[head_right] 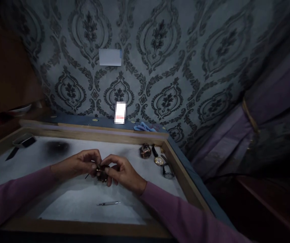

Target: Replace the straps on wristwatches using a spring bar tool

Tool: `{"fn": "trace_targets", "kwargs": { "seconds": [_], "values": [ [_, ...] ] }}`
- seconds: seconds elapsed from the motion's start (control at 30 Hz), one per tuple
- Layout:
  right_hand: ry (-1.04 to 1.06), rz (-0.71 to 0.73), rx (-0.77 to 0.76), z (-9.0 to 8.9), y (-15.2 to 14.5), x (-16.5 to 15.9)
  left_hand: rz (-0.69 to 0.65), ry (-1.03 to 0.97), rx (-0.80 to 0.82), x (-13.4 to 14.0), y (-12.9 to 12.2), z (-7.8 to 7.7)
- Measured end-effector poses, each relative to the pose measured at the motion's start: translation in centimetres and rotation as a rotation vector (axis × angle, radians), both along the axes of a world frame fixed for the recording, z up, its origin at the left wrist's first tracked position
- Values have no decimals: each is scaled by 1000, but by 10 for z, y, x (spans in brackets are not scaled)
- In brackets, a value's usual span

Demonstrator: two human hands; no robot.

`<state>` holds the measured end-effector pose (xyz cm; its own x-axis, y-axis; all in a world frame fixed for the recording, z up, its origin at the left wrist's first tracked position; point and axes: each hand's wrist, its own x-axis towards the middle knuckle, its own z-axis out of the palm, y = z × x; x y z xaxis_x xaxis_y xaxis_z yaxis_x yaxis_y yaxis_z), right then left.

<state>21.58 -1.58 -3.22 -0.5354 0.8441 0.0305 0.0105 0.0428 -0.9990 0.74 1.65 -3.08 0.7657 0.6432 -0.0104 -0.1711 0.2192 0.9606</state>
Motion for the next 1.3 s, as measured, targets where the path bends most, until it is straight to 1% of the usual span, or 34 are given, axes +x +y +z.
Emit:
{"fn": "trace_targets", "kwargs": {
  "seconds": [0.07,0.2,0.33,0.47,0.53,0.63,0.7,0.77,0.87,1.0,1.17,1.3],
  "values": [
    [-15,11,-12,2,-1,0,6,9,10,1,0,0],
    [-34,38,-31,4,-2,-1,-25,29,70,2,1,-1],
    [-16,70,-14,6,-5,-4,-22,52,121,1,2,-4],
    [-9,38,13,7,-6,-6,-29,76,149,1,1,-4],
    [6,9,28,6,-6,-7,-3,80,177,3,-1,-2],
    [30,-20,54,3,-4,-8,73,78,266,6,-5,2],
    [35,-40,56,2,-3,-8,117,83,321,8,-7,6],
    [40,-59,47,2,-3,-7,148,97,342,9,-9,10],
    [45,-74,40,4,-3,-5,152,92,318,9,-9,12],
    [55,-42,19,6,-3,-3,129,41,256,8,-8,11],
    [112,-11,-27,2,0,-1,105,69,215,8,-7,8],
    [132,-31,-23,0,0,-2,90,97,211,8,-6,8]
  ]
}}
